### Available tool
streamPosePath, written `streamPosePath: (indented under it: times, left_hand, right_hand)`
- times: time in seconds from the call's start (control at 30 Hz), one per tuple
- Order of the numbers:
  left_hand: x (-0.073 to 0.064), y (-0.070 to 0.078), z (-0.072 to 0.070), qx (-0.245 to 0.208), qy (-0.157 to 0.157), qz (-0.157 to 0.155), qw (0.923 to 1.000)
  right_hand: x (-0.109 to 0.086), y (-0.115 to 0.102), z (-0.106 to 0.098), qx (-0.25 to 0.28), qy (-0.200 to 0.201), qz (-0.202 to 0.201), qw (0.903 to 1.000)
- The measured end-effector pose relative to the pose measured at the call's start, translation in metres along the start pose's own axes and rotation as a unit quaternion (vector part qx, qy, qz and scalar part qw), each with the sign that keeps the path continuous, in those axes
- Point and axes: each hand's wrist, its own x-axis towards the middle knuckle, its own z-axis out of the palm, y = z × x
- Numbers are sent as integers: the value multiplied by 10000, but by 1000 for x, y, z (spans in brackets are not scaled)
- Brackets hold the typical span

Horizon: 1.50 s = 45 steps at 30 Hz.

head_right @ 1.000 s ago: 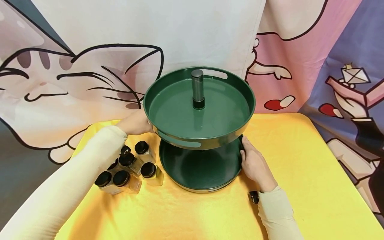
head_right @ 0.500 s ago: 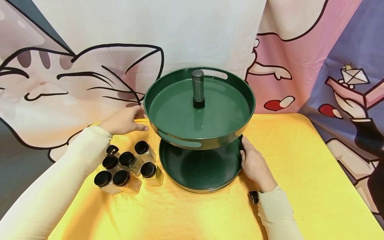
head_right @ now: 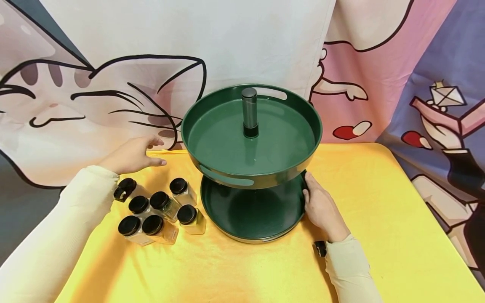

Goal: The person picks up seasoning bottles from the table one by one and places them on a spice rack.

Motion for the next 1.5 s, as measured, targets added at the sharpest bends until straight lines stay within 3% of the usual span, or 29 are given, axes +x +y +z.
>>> streamPosePath:
  times: [0.3,0.77,1.03,1.17,1.5]
  left_hand:
    - [-14,-30,-1,-2,55,-4,10000]
    - [-32,-63,9,-29,20,-56,10000]
    - [-40,-79,17,-178,-220,-25,9996]
    - [-44,-92,25,-340,-244,18,9991]
    - [-58,-123,48,-1145,155,331,9928]
  right_hand:
    - [1,-2,-1,19,-63,45,10000]
    - [1,0,-3,-12,-100,63,9999]
    - [2,1,-2,-7,-94,53,9999]
    - [2,2,-1,-14,-91,30,10000]
    - [1,1,-1,57,-91,56,9999]
